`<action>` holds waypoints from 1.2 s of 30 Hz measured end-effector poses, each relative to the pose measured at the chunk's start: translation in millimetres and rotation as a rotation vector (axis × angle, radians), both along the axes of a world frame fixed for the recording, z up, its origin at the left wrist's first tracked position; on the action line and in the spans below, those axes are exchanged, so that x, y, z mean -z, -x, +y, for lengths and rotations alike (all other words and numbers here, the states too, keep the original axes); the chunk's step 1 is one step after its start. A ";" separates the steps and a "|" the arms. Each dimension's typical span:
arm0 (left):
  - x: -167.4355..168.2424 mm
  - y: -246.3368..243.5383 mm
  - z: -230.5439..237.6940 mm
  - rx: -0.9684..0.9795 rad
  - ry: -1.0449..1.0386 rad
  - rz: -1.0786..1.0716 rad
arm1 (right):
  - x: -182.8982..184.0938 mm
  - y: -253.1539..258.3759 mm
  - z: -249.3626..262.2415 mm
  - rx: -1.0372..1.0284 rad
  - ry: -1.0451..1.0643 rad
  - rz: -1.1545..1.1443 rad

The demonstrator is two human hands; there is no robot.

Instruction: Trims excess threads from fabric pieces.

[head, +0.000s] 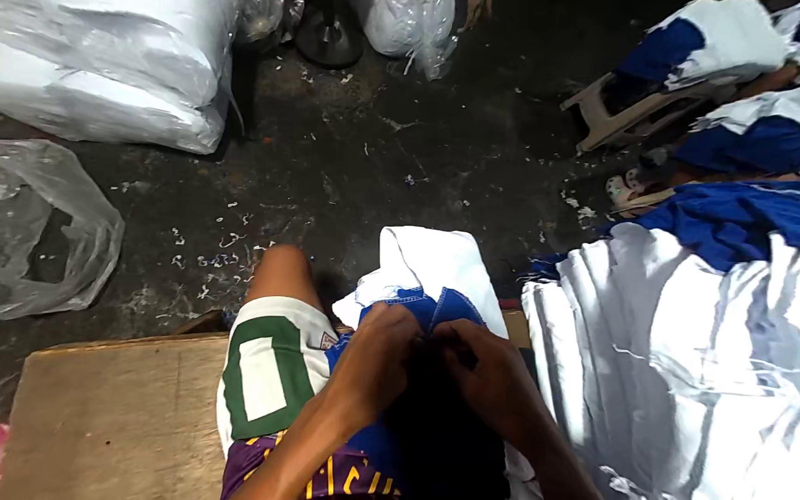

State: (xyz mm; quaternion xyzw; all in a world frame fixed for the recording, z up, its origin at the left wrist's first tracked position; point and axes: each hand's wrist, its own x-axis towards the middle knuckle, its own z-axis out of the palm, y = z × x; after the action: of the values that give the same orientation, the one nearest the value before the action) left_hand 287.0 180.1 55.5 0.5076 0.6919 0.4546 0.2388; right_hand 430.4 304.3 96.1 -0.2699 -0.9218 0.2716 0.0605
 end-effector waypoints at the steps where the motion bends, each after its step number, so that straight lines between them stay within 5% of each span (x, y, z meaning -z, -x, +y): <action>1: -1.3 3.6 0.0 0.018 0.021 -0.043 | -1.1 1.4 2.9 0.006 0.074 -0.019; 9: -13.2 -9.7 5.8 -0.253 -0.091 0.195 | -6.1 22.8 19.9 0.054 0.407 -0.138; 25: 1.4 11.5 -0.8 -0.164 0.133 -0.467 | -6.3 24.6 28.8 0.197 0.705 -0.106; 36: 5.9 6.7 -0.4 -0.127 0.131 -0.220 | 3.9 20.4 31.1 0.154 0.734 -0.015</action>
State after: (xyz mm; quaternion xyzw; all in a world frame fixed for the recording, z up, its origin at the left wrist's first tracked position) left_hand 280.4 179.7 49.6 0.3931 0.7204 0.4755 0.3169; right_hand 410.0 335.4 92.2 -0.3441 -0.7407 0.5764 -0.0266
